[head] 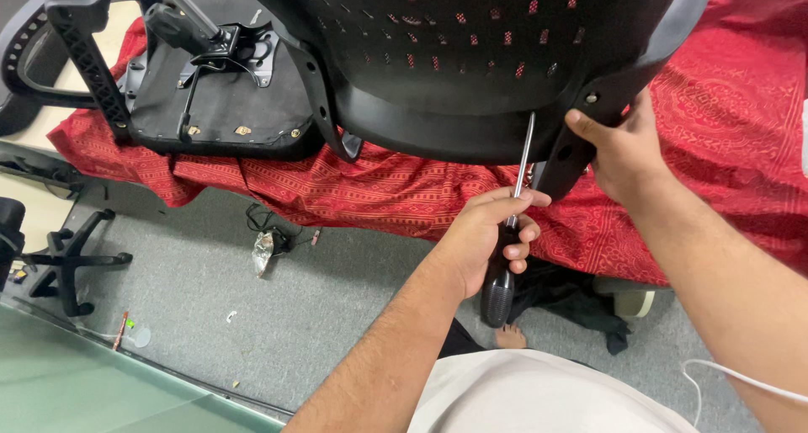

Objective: The person uses a screwdriver to tighten a screw on the underside of a black plastic chair backrest. The chair is placed upside down on a red patterned cloth. The person stabilizes the chair with one hand while turning the screwdriver with the other.

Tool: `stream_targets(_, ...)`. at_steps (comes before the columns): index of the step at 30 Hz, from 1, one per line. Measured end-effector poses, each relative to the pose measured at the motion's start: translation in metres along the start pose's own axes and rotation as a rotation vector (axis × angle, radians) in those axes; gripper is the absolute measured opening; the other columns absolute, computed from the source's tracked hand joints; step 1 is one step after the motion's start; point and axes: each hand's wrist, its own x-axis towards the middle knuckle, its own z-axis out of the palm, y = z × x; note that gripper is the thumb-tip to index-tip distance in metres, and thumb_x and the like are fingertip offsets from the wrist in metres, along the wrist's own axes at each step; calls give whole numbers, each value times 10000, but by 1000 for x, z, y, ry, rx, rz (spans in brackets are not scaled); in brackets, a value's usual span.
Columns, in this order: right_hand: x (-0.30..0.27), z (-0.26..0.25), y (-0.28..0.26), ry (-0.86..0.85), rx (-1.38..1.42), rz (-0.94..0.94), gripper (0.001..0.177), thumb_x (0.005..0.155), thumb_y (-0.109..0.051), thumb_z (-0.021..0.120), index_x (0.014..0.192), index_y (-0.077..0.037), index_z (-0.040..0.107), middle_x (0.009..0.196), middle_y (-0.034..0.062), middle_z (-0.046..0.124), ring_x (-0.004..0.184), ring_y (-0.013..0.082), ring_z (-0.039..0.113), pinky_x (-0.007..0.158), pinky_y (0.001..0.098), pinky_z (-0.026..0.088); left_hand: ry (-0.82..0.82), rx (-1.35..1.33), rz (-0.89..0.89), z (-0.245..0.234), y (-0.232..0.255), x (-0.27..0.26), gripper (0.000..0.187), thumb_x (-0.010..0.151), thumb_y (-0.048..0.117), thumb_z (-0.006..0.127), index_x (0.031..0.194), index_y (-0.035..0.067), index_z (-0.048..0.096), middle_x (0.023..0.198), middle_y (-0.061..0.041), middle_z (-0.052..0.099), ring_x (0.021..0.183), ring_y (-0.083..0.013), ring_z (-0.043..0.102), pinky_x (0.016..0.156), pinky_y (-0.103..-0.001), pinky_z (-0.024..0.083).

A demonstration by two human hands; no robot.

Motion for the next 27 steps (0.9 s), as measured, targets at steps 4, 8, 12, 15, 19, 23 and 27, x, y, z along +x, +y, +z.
stream_targets(4, 13, -7, -1, 28, -28, 35, 739, 947, 98, 708, 1519, -204, 352, 1433, 63, 550, 1337, 241, 594, 1133, 451, 539, -47, 25, -8, -14, 13, 7, 281, 1034, 249, 539, 1181, 27, 628, 688, -19, 525, 493, -77, 419, 463, -251, 410)
stream_targets(8, 10, -12, -2, -39, 16, 44, 724, 993, 74, 705, 1552, -215, 347, 1477, 54, 539, 1391, 244, 581, 1156, 463, 531, -139, 78, -68, -28, 23, 19, 283, 1035, 250, 540, 1191, 31, 629, 696, -18, 519, 497, -76, 420, 465, -251, 412)
stream_targets(12, 8, -1, -8, -29, -69, 35, 731, 1010, 43, 692, 1600, -197, 334, 1459, 45, 540, 1363, 206, 581, 1142, 424, 537, -251, 88, -105, -38, 33, 32, 299, 1032, 226, 492, 1190, 19, 640, 688, -28, 524, 492, -88, 447, 449, -260, 425)
stream_targets(15, -6, 8, -12, 223, -371, 59, 743, 968, 9, 727, 1559, -173, 316, 1321, 57, 578, 1178, 177, 629, 965, 368, 561, -285, 98, -115, -41, 33, 47, 297, 1065, 202, 450, 1182, 17, 651, 718, -46, 561, 531, -107, 501, 497, -278, 486)
stream_targets(19, -63, 33, -17, 580, -789, -104, 511, 1075, -55, 737, 1486, -35, 432, 1250, 115, 595, 1064, 163, 620, 848, 326, 559, -280, 120, -201, -40, 23, 64, 247, 1088, 190, 442, 1132, 33, 628, 759, -56, 592, 618, -142, 590, 594, -321, 573)
stream_targets(23, -120, 71, -18, 207, -96, 406, 390, 1093, -260, 561, 1396, -18, 522, 990, 59, 585, 834, 153, 590, 693, 324, 553, -224, 190, -144, -21, 6, 73, 233, 1074, 177, 485, 1078, 11, 649, 840, -45, 648, 688, -119, 620, 639, -314, 591)
stream_targets(27, -140, 98, -28, 334, -138, 635, 448, 972, -258, 492, 1417, -208, 466, 977, 29, 695, 795, 156, 700, 679, 350, 590, -95, 496, -80, -11, 5, 78, 226, 1001, 214, 590, 1001, 28, 717, 789, -48, 643, 647, -126, 586, 521, -348, 482)
